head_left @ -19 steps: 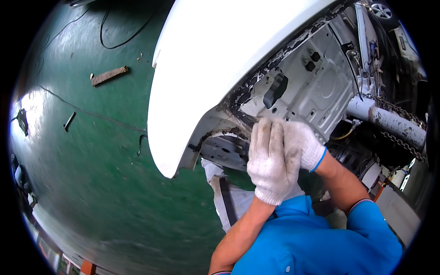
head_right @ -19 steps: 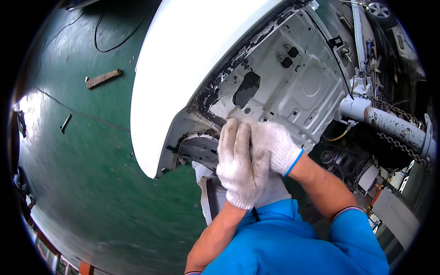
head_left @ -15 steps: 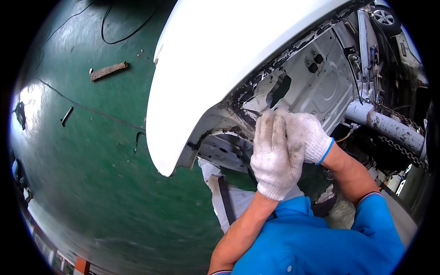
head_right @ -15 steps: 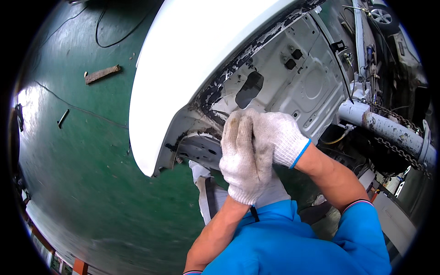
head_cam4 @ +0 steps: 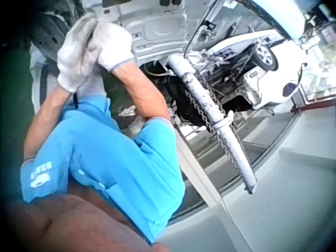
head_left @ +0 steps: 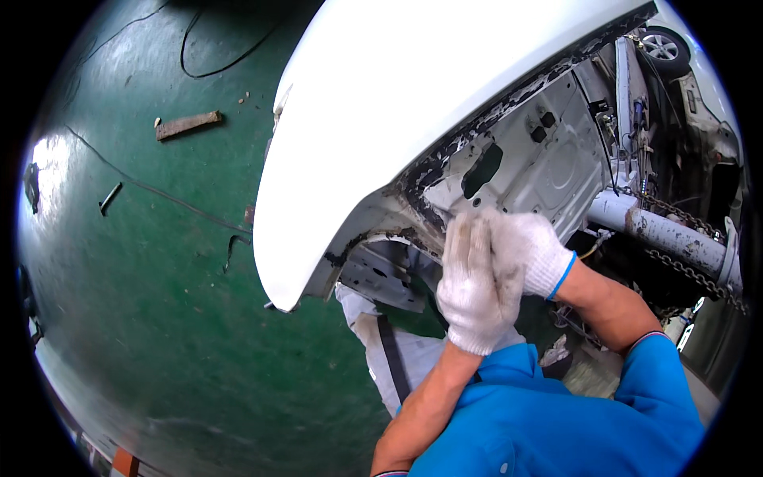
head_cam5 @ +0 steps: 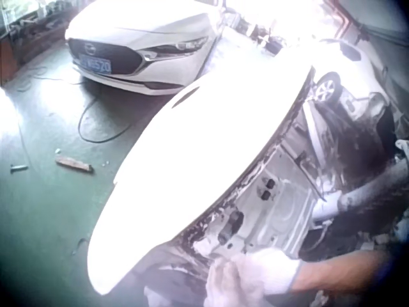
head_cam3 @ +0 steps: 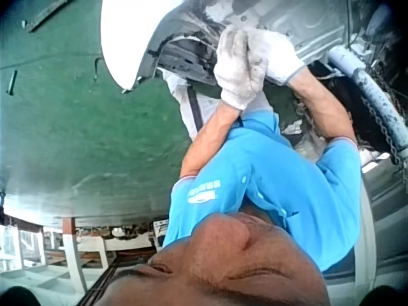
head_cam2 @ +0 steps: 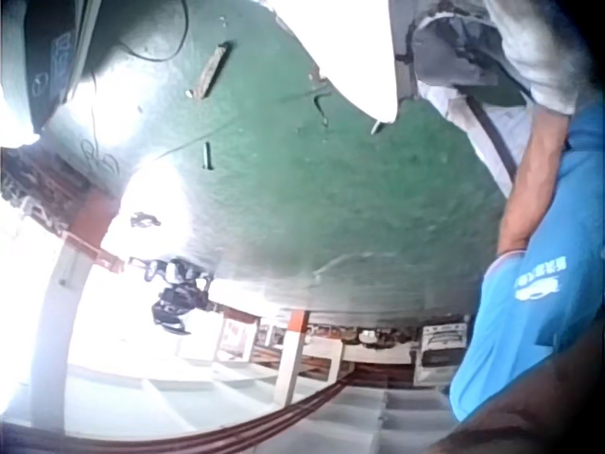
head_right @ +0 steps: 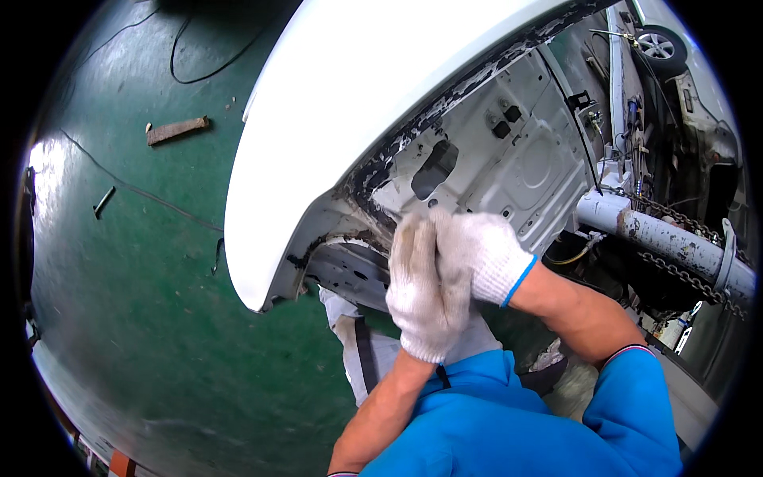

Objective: The person uses a small red-handled scraper to remove old black sealant from the edge of a white car hood. The person works along the seam where the hood meets the frame, scraping away the material. The hood is propped open in a workshop environment.

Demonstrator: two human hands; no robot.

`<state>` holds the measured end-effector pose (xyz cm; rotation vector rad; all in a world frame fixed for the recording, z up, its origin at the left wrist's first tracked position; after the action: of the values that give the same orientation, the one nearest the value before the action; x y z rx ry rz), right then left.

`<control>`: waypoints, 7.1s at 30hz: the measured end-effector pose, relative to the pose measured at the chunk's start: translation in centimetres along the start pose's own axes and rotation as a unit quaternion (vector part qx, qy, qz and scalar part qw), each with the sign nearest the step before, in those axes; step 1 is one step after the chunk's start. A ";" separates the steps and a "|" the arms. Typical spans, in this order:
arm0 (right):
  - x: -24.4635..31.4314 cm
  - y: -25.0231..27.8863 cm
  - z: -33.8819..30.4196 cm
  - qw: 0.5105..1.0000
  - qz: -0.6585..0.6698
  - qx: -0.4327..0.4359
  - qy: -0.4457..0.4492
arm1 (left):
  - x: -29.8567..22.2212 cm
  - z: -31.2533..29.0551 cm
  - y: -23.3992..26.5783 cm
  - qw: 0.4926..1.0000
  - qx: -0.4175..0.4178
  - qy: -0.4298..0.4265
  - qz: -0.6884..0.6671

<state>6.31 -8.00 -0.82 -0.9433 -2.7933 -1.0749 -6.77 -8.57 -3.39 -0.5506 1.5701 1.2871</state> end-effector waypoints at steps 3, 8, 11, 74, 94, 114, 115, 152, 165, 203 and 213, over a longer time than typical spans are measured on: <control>-0.2 0.8 0.5 0.997 0.012 -0.050 0.055 | 0.5 1.4 -1.0 1.000 -0.024 -0.004 -0.015; -0.3 0.3 0.5 0.997 -0.025 -0.021 0.068 | 0.7 0.4 -1.0 1.000 -0.026 0.008 -0.011; -0.5 0.0 0.0 0.997 -0.036 -0.019 0.070 | 0.4 -0.3 -0.8 0.999 -0.022 0.030 -0.010; 2.9 6.6 2.8 0.984 -0.158 0.031 0.078 | -0.2 2.5 -1.7 0.994 -0.090 0.056 -0.024; 2.2 8.0 4.0 0.979 -0.162 0.063 0.111 | -0.3 3.2 -2.4 0.992 -0.113 0.049 -0.002; 2.5 6.7 2.3 0.985 -0.135 0.050 0.095 | 0.0 1.6 -2.2 0.990 -0.134 0.035 -0.021; 2.2 6.6 2.6 0.983 -0.138 0.025 0.117 | 0.5 2.3 -2.4 0.990 -0.140 0.029 -0.018; 3.3 5.2 2.0 0.986 -0.147 0.044 0.069 | 1.4 1.4 -1.5 0.990 -0.117 0.043 -0.073; 2.7 4.2 1.7 0.990 -0.122 0.024 0.064 | 1.8 1.4 -1.3 0.989 -0.111 0.045 -0.091; 1.8 2.2 1.7 0.976 -0.134 -0.105 0.139 | 5.8 4.8 1.9 0.967 -0.093 0.238 0.022; 2.2 2.2 1.0 0.953 -0.167 -0.148 0.206 | 5.4 10.1 4.1 0.925 0.137 0.286 0.209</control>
<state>5.91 -4.95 0.25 -0.2004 -2.5304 -1.5525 -8.30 3.32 -5.66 -0.4461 2.4168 1.2392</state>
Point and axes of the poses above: each hand's wrist, its own z-axis towards the middle knuckle, its own y-axis out of the back of the hand, x = y × z, the point moved 2 cm from there along z, towards the middle knuckle, and after that the axes turned 13 degrees about z, right-handed, at the moved point
